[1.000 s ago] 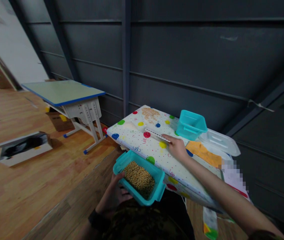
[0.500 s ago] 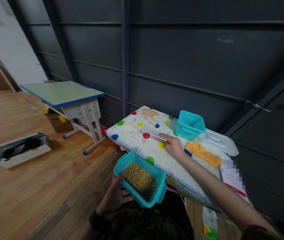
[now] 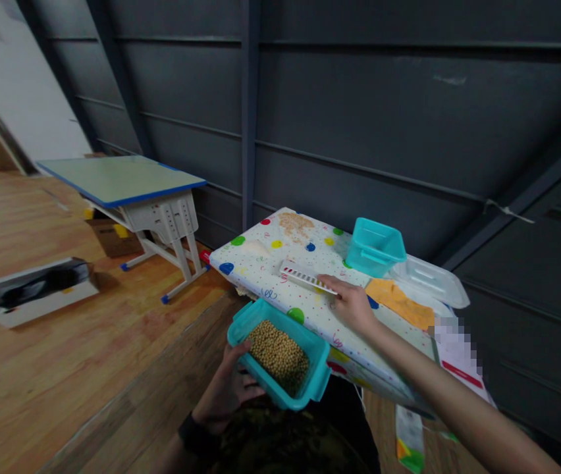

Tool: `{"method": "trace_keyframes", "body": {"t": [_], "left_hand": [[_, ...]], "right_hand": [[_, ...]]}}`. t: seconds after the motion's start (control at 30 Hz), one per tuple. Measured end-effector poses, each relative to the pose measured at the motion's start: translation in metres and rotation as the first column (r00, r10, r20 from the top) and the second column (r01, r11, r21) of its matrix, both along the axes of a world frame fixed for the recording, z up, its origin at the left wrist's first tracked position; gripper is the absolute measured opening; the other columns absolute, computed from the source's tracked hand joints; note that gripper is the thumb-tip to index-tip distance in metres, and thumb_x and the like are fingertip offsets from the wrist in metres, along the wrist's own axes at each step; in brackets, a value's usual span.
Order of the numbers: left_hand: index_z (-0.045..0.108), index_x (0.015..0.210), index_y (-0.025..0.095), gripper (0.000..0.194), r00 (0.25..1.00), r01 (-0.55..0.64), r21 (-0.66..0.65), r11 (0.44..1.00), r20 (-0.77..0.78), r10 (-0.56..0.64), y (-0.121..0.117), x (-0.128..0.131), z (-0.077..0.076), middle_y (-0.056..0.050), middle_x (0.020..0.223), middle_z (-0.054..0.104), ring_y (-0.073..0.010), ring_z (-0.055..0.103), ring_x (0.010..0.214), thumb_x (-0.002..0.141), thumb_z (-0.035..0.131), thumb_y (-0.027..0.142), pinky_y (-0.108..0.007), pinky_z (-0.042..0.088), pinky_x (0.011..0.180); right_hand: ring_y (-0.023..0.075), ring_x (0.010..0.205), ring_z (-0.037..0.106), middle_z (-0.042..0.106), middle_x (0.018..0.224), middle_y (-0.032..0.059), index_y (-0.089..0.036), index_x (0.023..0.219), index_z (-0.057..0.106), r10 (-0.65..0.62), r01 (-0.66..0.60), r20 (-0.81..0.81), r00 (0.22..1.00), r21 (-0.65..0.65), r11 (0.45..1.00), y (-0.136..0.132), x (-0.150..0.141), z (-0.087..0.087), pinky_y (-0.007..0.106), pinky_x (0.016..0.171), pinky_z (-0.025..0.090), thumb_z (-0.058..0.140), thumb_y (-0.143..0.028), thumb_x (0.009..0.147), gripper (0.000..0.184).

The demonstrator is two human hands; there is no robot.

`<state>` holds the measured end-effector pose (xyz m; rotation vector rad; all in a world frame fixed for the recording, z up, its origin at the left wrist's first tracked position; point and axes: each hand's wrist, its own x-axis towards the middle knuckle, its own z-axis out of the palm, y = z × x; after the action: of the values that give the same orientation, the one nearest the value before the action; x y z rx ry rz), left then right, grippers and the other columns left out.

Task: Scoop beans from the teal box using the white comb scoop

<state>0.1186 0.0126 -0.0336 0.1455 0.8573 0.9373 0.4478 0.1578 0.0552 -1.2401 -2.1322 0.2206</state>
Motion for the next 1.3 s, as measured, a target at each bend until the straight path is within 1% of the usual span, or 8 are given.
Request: {"method": "trace_keyframes", "body": {"t": [0.13, 0.27, 0.47, 0.67, 0.87, 1.0, 1.13, 1.3], "left_hand": [[0.039, 0.176, 0.033, 0.124, 0.997, -0.044, 0.001, 0.999, -0.066, 0.044, -0.001, 0.005, -0.003, -0.027, 0.165, 0.067, -0.0544, 0.076, 0.138, 0.072, 0.101, 0.060, -0.067, 0.058, 0.112], [0.042, 0.173, 0.038, 0.114, 0.998, -0.037, -0.003, 0.999, -0.053, 0.037, 0.000, 0.005, -0.008, -0.024, 0.163, 0.070, -0.0529, 0.076, 0.138, 0.076, 0.098, 0.060, -0.066, 0.058, 0.112], [0.041, 0.173, 0.037, 0.120, 0.999, -0.030, 0.017, 0.999, -0.038, 0.031, -0.002, 0.003, 0.001, -0.024, 0.166, 0.068, -0.0529, 0.076, 0.138, 0.073, 0.103, 0.057, -0.065, 0.058, 0.113], [0.041, 0.170, 0.032, 0.135, 0.994, -0.030, 0.001, 1.000, -0.107, 0.030, 0.000, 0.006, 0.000, -0.027, 0.163, 0.067, -0.0529, 0.078, 0.131, 0.058, 0.108, 0.065, -0.060, 0.061, 0.106], [0.042, 0.164, 0.036, 0.143, 0.991, -0.018, 0.008, 1.000, -0.130, 0.019, -0.001, 0.007, 0.016, -0.023, 0.168, 0.063, -0.0526, 0.077, 0.135, 0.044, 0.111, 0.070, -0.054, 0.062, 0.102], [0.043, 0.163, 0.037, 0.140, 0.991, -0.017, 0.006, 1.000, -0.134, 0.017, -0.002, 0.006, 0.020, -0.023, 0.168, 0.063, -0.0520, 0.078, 0.134, 0.046, 0.111, 0.070, -0.054, 0.061, 0.101], [0.041, 0.165, 0.036, 0.135, 0.988, -0.038, 0.034, 0.999, -0.148, 0.043, -0.002, 0.008, 0.018, -0.024, 0.162, 0.068, -0.0500, 0.081, 0.124, 0.053, 0.107, 0.072, -0.051, 0.061, 0.092], [0.042, 0.163, 0.034, 0.137, 0.980, -0.031, 0.012, 0.999, -0.195, 0.033, -0.002, 0.011, 0.028, -0.024, 0.158, 0.069, -0.0466, 0.083, 0.112, 0.048, 0.107, 0.072, -0.048, 0.060, 0.085]], "right_hand": [[0.0278, 0.137, 0.080, 0.083, 0.145, -0.0026, -0.031, 0.139, 0.089, -0.064, 0.065, -0.048, 0.997, 0.006, 0.998, 0.004, 0.002, 0.003, 0.046, 0.127, 0.061, 0.056, 0.003, 0.076, 0.079], [0.0292, 0.134, 0.082, 0.084, 0.140, -0.0012, -0.029, 0.133, 0.092, -0.111, 0.109, -0.060, 0.992, -0.026, 0.994, 0.015, -0.004, 0.009, 0.046, 0.124, 0.063, 0.056, 0.003, 0.077, 0.074], [0.0268, 0.134, 0.082, 0.083, 0.143, -0.0023, -0.030, 0.139, 0.089, 0.006, -0.007, -0.038, 0.999, -0.026, 1.000, -0.012, 0.003, 0.004, 0.044, 0.124, 0.063, 0.054, 0.002, 0.075, 0.079], [0.0280, 0.129, 0.084, 0.085, 0.139, -0.0002, -0.029, 0.136, 0.090, -0.070, 0.071, -0.099, 0.993, -0.001, 0.998, -0.016, 0.010, 0.003, 0.045, 0.119, 0.066, 0.055, 0.000, 0.079, 0.073], [0.0251, 0.135, 0.082, 0.083, 0.147, -0.0009, -0.031, 0.147, 0.085, 0.151, -0.153, 0.034, 0.988, 0.079, 0.985, -0.042, 0.003, 0.001, 0.044, 0.122, 0.065, 0.052, 0.004, 0.072, 0.089], [0.0244, 0.138, 0.080, 0.080, 0.153, 0.0004, -0.031, 0.157, 0.078, 0.227, -0.238, 0.090, 0.970, 0.143, 0.961, -0.071, 0.002, 0.002, 0.045, 0.122, 0.066, 0.051, 0.006, 0.076, 0.093], [0.0252, 0.137, 0.081, 0.080, 0.151, 0.0024, -0.028, 0.155, 0.079, 0.165, -0.165, 0.017, 0.986, 0.174, 0.971, -0.086, 0.002, 0.004, 0.045, 0.121, 0.066, 0.049, 0.004, 0.081, 0.086], [0.0263, 0.118, 0.089, 0.085, 0.140, 0.0023, -0.028, 0.144, 0.086, -0.034, 0.044, -0.125, 0.992, 0.082, 0.996, -0.092, 0.002, 0.003, 0.042, 0.109, 0.072, 0.052, -0.008, 0.094, 0.064]]}}
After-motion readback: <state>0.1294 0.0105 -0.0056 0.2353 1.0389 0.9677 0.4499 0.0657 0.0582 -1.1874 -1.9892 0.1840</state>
